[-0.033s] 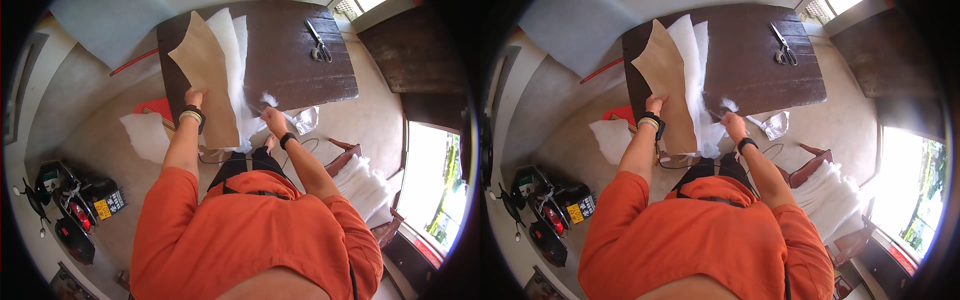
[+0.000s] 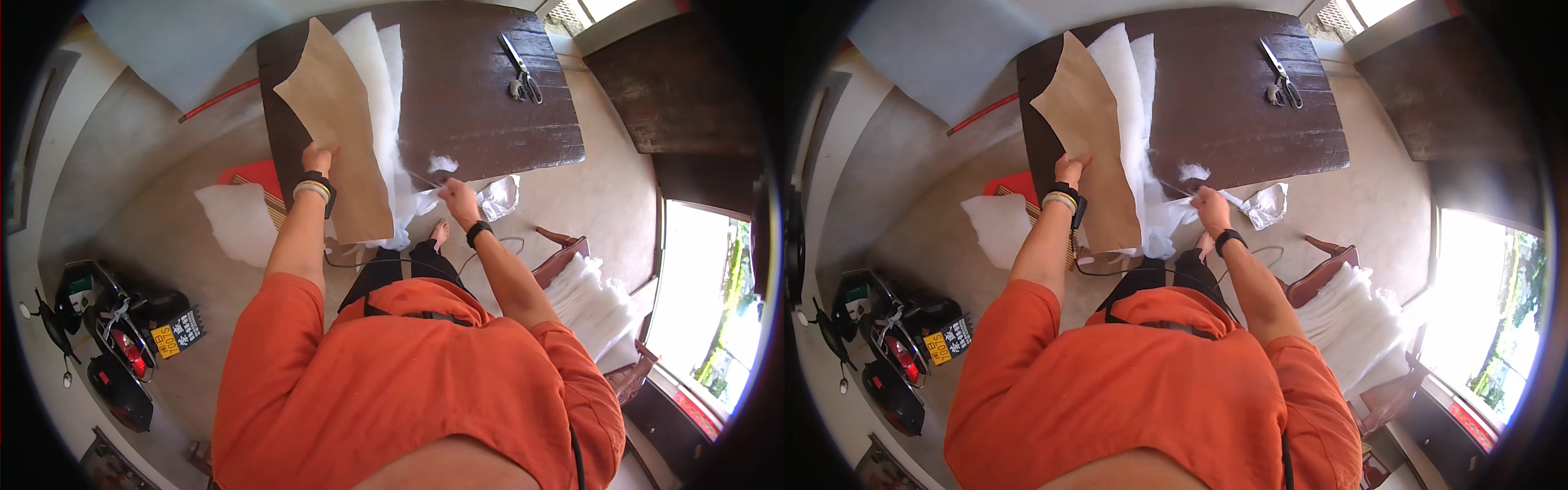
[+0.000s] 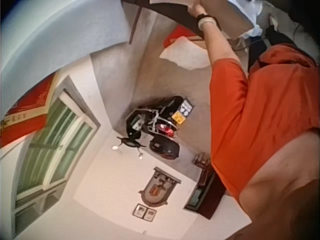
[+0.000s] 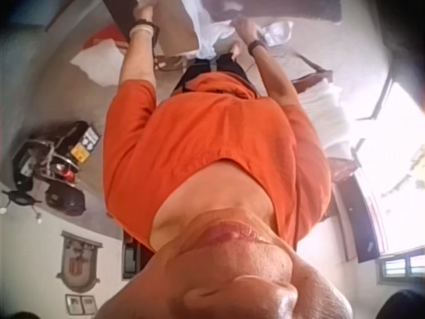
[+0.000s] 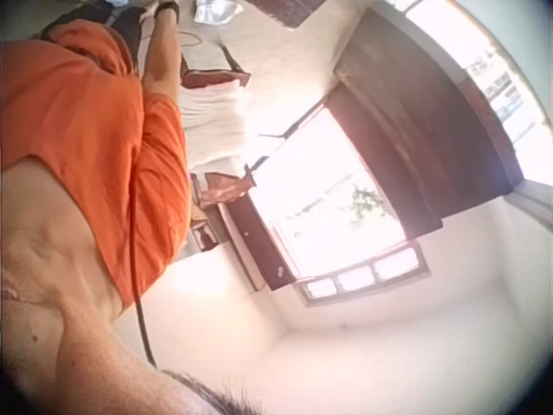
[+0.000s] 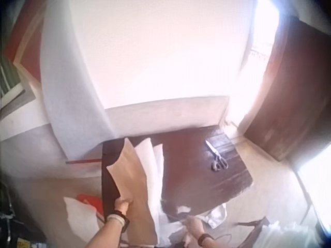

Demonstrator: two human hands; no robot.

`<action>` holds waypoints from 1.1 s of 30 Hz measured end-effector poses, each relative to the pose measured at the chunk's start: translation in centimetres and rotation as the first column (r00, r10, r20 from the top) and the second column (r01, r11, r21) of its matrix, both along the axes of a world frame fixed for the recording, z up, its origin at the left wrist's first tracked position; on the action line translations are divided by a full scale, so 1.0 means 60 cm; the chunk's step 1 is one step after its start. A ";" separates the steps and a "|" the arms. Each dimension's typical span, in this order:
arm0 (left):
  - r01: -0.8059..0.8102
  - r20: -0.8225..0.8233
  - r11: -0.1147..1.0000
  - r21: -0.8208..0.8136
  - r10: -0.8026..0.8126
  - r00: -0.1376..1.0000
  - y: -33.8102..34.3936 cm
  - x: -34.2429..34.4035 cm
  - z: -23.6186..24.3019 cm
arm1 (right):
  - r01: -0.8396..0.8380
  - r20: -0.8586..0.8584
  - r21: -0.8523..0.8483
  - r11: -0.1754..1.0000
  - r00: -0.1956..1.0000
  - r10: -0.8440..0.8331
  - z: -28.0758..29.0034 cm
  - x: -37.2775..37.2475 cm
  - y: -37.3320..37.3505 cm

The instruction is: The person uses scissors to cut a white fabric along the edge of a brown paper template on a wooden table. They repeatedly align the template, trim the fabric, and remove the cut pieces.

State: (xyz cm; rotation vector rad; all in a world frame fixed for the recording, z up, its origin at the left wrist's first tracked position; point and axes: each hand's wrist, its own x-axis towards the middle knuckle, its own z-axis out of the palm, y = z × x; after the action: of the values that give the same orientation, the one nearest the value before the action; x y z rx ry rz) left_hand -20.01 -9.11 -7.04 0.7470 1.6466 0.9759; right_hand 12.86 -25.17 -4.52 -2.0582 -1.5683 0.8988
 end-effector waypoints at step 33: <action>0.562 -0.815 0.826 -0.057 -0.363 0.452 0.092 0.066 0.187 | 0.363 -0.572 -0.261 0.895 0.688 -0.446 0.126 0.182 0.220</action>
State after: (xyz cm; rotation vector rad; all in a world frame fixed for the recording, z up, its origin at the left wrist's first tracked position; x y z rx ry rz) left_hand -16.03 -3.57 4.18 1.9194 1.8928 0.3877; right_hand 23.79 -11.95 3.03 -1.7936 -0.6759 1.3393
